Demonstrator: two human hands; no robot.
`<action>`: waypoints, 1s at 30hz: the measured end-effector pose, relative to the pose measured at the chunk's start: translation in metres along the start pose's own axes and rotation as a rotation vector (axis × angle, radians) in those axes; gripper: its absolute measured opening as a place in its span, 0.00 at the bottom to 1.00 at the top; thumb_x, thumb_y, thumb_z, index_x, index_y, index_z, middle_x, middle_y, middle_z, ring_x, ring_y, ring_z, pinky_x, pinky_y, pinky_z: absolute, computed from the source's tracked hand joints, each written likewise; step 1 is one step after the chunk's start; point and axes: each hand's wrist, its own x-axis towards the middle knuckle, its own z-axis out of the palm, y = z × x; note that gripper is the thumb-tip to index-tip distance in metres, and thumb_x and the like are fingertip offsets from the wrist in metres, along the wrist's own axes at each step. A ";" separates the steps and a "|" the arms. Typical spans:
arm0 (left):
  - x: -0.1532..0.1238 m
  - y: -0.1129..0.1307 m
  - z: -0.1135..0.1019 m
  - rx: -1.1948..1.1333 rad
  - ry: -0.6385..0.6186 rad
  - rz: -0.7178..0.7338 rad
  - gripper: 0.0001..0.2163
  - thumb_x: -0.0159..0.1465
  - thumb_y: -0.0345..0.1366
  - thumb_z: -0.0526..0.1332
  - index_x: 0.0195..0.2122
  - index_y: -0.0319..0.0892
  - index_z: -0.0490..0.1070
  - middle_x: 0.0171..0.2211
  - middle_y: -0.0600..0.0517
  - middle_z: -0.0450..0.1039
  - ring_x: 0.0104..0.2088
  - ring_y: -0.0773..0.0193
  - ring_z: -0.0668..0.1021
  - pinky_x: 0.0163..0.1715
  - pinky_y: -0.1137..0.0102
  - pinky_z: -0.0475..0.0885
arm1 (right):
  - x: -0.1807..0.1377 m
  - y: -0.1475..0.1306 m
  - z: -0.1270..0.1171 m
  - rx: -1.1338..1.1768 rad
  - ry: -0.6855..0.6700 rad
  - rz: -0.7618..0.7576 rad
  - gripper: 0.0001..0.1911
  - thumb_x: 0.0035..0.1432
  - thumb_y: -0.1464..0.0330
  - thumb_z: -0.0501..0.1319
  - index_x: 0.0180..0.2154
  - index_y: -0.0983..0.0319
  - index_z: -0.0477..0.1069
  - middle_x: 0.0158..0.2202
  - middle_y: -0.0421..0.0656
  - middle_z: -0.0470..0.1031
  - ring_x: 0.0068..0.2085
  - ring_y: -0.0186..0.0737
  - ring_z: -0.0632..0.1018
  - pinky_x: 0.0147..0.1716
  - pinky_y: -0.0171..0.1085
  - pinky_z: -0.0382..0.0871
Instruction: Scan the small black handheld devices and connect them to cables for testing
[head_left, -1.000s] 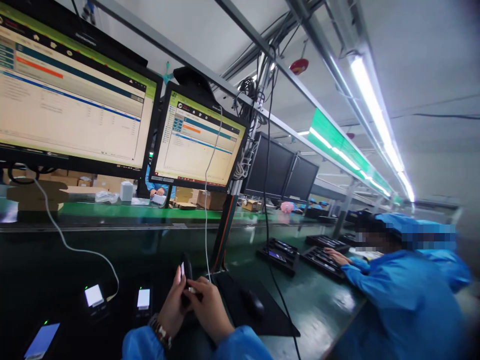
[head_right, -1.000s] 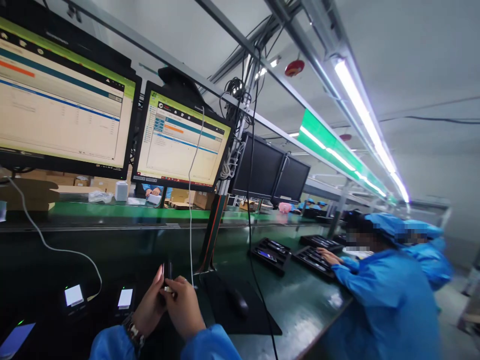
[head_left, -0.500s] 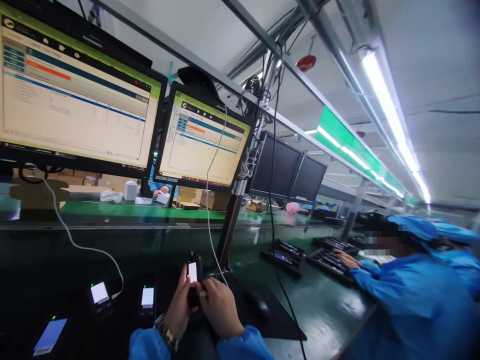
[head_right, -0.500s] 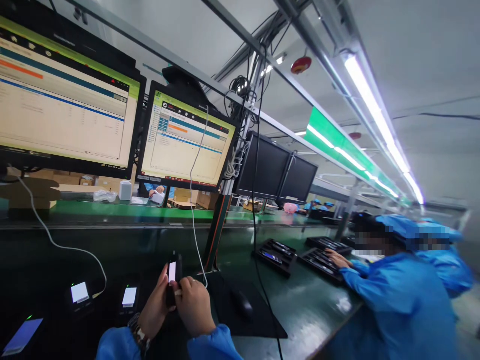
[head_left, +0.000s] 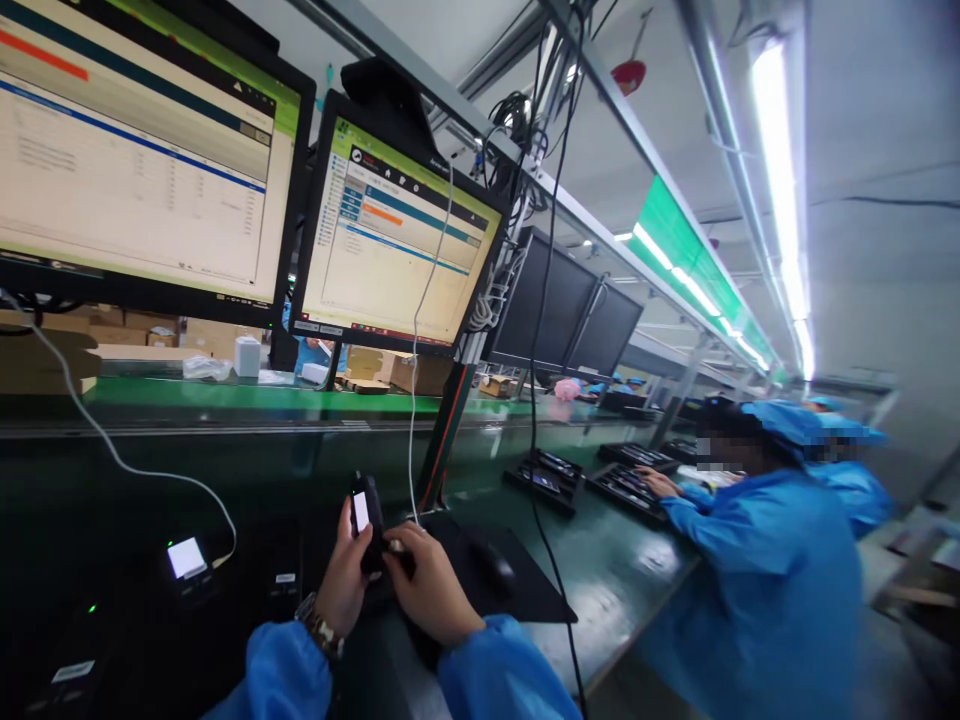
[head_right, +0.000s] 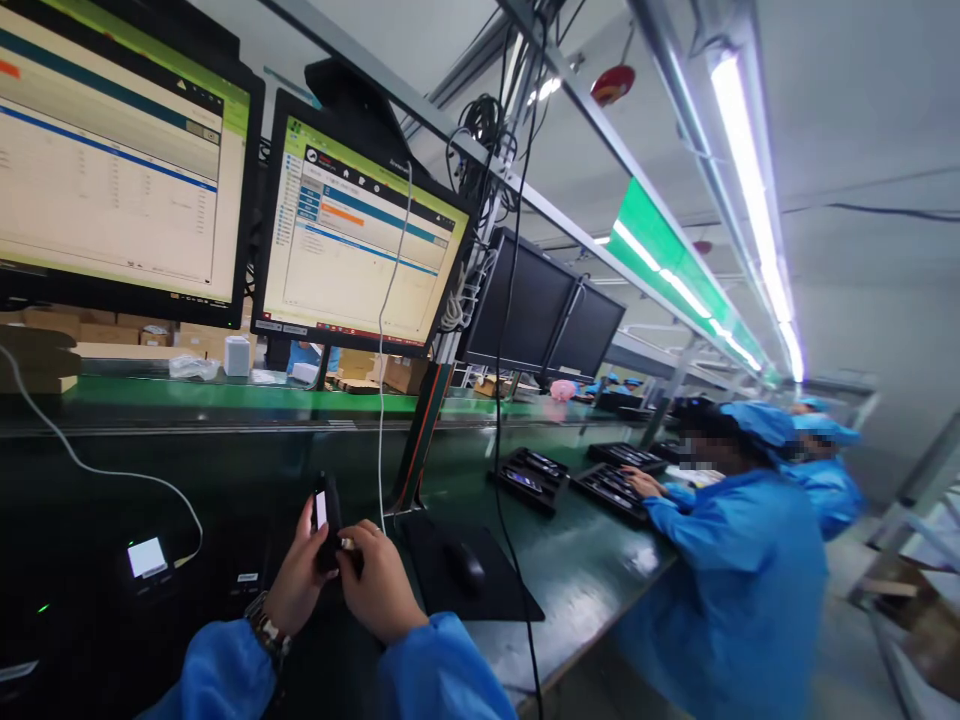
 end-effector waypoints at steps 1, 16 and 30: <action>-0.001 0.000 0.000 0.001 -0.007 0.008 0.37 0.59 0.46 0.62 0.65 0.59 0.43 0.54 0.51 0.64 0.37 0.66 0.73 0.26 0.76 0.67 | -0.001 0.000 -0.001 0.045 -0.001 0.020 0.13 0.54 0.75 0.56 0.42 0.63 0.70 0.38 0.44 0.71 0.39 0.39 0.73 0.41 0.35 0.66; 0.011 -0.010 -0.014 0.298 -0.153 0.418 0.46 0.54 0.38 0.66 0.66 0.46 0.34 0.65 0.45 0.48 0.63 0.56 0.59 0.63 0.63 0.54 | 0.005 0.007 -0.009 0.022 0.071 0.014 0.06 0.57 0.76 0.58 0.29 0.64 0.71 0.32 0.43 0.71 0.36 0.38 0.72 0.37 0.35 0.66; 0.017 -0.015 -0.019 0.666 -0.080 0.458 0.48 0.53 0.44 0.65 0.66 0.36 0.34 0.67 0.36 0.39 0.66 0.51 0.49 0.65 0.57 0.47 | 0.003 0.024 0.007 -0.384 0.159 -0.303 0.08 0.57 0.77 0.60 0.30 0.63 0.76 0.31 0.43 0.72 0.33 0.36 0.73 0.32 0.32 0.67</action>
